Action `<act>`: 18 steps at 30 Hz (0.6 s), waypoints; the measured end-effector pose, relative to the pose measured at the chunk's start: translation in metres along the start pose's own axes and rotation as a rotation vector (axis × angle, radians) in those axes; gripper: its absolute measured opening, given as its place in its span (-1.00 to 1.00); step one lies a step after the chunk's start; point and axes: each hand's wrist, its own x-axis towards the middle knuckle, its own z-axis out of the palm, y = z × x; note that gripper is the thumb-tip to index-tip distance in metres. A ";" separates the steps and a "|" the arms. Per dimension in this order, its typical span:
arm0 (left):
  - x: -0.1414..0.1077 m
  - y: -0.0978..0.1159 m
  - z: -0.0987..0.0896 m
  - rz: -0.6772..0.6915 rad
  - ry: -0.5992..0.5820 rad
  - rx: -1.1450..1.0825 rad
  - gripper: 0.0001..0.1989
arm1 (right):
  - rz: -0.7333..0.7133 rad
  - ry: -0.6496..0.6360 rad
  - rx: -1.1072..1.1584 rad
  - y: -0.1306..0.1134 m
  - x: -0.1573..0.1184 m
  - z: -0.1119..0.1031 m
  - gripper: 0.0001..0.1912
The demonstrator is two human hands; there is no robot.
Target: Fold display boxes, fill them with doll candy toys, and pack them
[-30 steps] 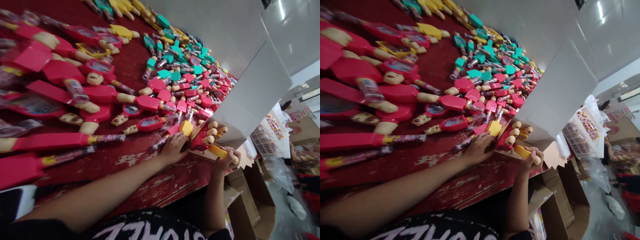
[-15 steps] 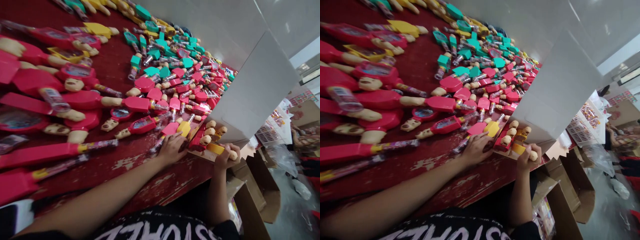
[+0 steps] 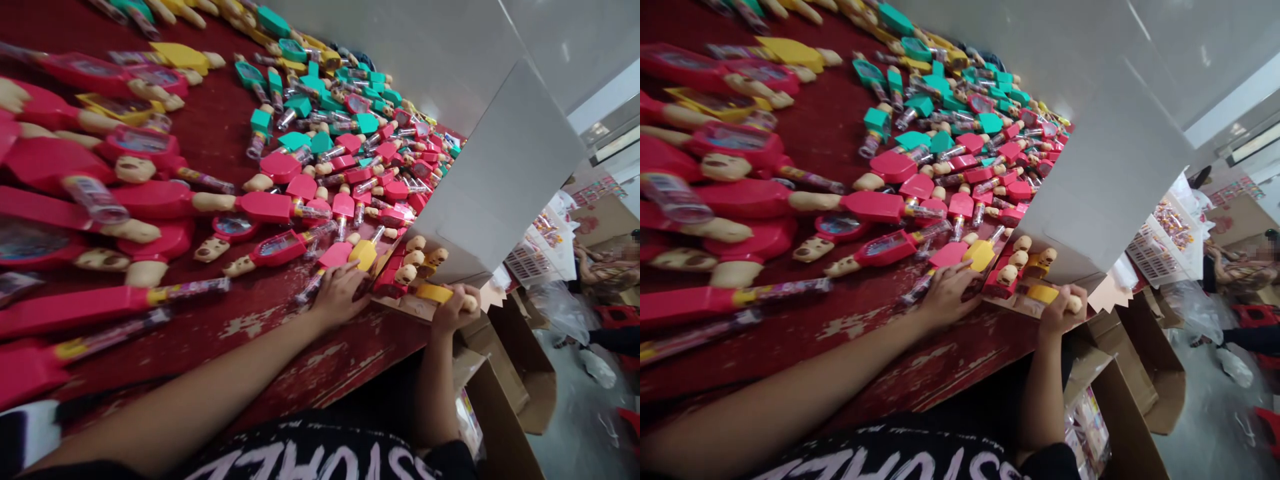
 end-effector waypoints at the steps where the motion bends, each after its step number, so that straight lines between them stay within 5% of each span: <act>1: 0.000 0.000 0.000 -0.003 0.003 0.003 -0.71 | 0.047 -0.008 -0.042 0.002 0.008 0.002 -0.83; 5: 0.001 0.001 0.001 -0.007 0.009 0.001 -0.71 | 0.043 -0.036 -0.097 -0.002 0.016 0.010 -0.80; 12: 0.001 0.000 -0.001 0.002 0.014 -0.015 -0.68 | -0.327 -0.204 -0.154 -0.011 -0.018 0.021 -0.76; 18: 0.002 0.003 -0.001 -0.016 -0.010 -0.016 -0.70 | -0.349 -0.210 -0.072 -0.003 -0.027 0.019 -0.81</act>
